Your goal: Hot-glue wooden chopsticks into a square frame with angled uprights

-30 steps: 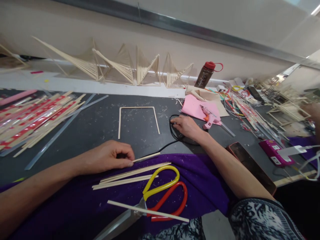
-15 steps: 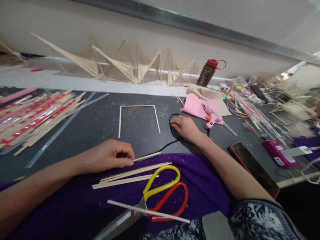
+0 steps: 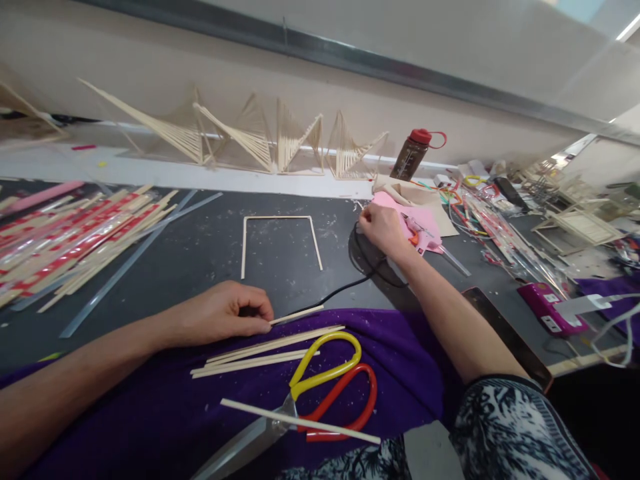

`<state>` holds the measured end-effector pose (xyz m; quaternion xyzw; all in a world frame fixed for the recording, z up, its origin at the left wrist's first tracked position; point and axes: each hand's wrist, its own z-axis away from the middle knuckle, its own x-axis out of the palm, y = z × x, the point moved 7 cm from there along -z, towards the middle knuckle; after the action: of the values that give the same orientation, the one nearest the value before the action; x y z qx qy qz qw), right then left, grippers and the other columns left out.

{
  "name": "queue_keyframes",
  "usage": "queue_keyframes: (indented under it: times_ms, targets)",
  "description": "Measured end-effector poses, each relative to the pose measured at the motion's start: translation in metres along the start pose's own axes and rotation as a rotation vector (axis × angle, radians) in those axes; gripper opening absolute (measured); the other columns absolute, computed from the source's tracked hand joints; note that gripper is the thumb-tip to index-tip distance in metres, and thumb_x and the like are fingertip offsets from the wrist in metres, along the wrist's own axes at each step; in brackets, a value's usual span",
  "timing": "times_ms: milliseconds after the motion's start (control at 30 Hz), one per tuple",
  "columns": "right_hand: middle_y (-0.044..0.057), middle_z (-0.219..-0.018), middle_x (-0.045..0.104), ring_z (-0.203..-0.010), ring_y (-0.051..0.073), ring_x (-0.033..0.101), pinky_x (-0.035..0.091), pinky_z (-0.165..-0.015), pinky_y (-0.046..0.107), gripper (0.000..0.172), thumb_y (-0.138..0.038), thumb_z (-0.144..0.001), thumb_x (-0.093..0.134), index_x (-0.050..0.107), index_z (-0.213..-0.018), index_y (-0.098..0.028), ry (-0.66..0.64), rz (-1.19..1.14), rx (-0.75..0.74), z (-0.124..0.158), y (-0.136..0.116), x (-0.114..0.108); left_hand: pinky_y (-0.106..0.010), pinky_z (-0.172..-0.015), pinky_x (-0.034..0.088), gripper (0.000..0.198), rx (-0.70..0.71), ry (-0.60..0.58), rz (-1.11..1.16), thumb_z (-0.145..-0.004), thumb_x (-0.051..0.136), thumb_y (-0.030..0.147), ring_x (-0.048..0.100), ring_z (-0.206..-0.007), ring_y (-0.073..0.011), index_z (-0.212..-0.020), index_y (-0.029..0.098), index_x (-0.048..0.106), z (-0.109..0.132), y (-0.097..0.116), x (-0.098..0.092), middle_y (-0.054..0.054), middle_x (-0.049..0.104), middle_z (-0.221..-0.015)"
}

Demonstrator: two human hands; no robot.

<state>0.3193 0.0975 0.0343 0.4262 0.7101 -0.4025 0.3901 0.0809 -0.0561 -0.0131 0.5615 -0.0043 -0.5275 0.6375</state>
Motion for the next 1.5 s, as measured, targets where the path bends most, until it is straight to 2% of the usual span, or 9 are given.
queue_keyframes:
  times_ms: [267,533,667,767,1000,1133,1233,1333,1500]
  targets:
    - [0.008,-0.080,0.068,-0.072,0.018,0.060,0.043,-0.067,0.028,0.025,-0.009,-0.070,0.049,0.069,-0.084,-0.013,0.184,-0.011,-0.006,-0.074,0.025,-0.034,-0.020,-0.060,0.038,0.025,0.004,-0.005,-0.016,-0.081,0.054,0.040,0.057,-0.070,-0.0124,-0.083,0.018,0.067,0.000,0.000,0.001,0.001,0.065,-0.077]
    - [0.010,-0.082,0.068,-0.072,0.018,0.061,0.045,-0.069,0.032,0.031,-0.011,-0.075,0.047,0.068,-0.098,-0.008,0.198,-0.072,0.112,-0.097,0.047,-0.036,-0.020,-0.061,0.037,0.025,0.031,-0.006,-0.019,-0.082,0.053,0.039,0.057,-0.071,-0.0120,-0.083,0.018,0.067,0.000,0.000,0.001,0.001,0.066,-0.079]
    - [0.013,-0.092,0.068,-0.081,0.024,0.061,0.045,-0.071,0.034,0.021,-0.017,-0.071,0.055,0.071,-0.082,-0.011,0.156,0.041,0.089,-0.087,0.044,-0.029,-0.020,-0.062,0.038,0.025,0.039,-0.003,-0.029,-0.082,0.053,0.040,0.058,-0.071,-0.0121,-0.083,0.019,0.067,-0.002,-0.002,0.001,0.001,0.067,-0.080]
    - [0.011,-0.096,0.068,-0.081,0.022,0.061,0.044,-0.070,0.032,0.025,-0.014,-0.070,0.053,0.071,-0.088,-0.014,0.170,0.032,0.063,-0.075,0.044,-0.027,-0.020,-0.060,0.037,0.026,0.034,-0.003,-0.023,-0.082,0.053,0.040,0.057,-0.070,-0.0121,-0.083,0.019,0.067,-0.002,-0.002,0.002,0.001,0.066,-0.078]
    - [0.006,-0.065,0.063,-0.060,0.016,0.055,0.040,-0.060,0.027,0.026,-0.022,-0.080,0.045,0.069,-0.082,-0.012,0.060,-0.024,0.129,-0.057,0.045,-0.026,-0.020,-0.061,0.037,0.025,0.011,-0.004,-0.030,-0.081,0.053,0.040,0.057,-0.070,-0.0121,-0.084,0.019,0.067,-0.001,-0.002,0.000,0.001,0.066,-0.079]
    - [0.009,-0.089,0.068,-0.075,0.019,0.060,0.043,-0.068,0.030,0.028,-0.025,-0.078,0.051,0.071,-0.095,-0.015,0.095,0.022,0.112,-0.039,0.051,-0.038,-0.020,-0.060,0.037,0.025,0.009,0.000,-0.036,-0.081,0.053,0.040,0.056,-0.070,-0.0119,-0.083,0.019,0.067,-0.001,-0.002,0.000,0.001,0.066,-0.078]
    - [0.011,-0.103,0.067,-0.086,0.023,0.061,0.044,-0.073,0.033,0.038,-0.026,-0.074,0.055,0.068,-0.109,-0.018,0.098,0.137,0.157,-0.020,0.074,-0.050,-0.020,-0.059,0.037,0.025,0.009,-0.002,-0.031,-0.081,0.053,0.040,0.056,-0.069,-0.0118,-0.083,0.020,0.067,-0.002,-0.002,0.000,0.002,0.065,-0.076]
    - [0.013,-0.087,0.070,-0.079,0.025,0.063,0.045,-0.067,0.034,0.031,-0.032,-0.077,0.052,0.072,-0.094,-0.016,-0.120,0.296,0.380,0.007,0.115,-0.048,-0.020,-0.060,0.036,0.024,0.016,-0.005,-0.029,-0.081,0.053,0.040,0.056,-0.069,-0.0119,-0.081,0.020,0.067,-0.003,-0.003,0.000,0.002,0.065,-0.076]
    - [0.018,-0.076,0.069,-0.077,0.030,0.064,0.044,-0.063,0.037,0.052,-0.058,-0.078,0.046,0.073,-0.077,-0.014,-0.332,0.451,0.594,0.050,0.149,-0.038,-0.020,-0.059,0.036,0.024,-0.009,0.001,-0.030,-0.080,0.053,0.041,0.056,-0.068,-0.0121,-0.082,0.021,0.067,-0.003,-0.004,0.000,0.002,0.065,-0.076]
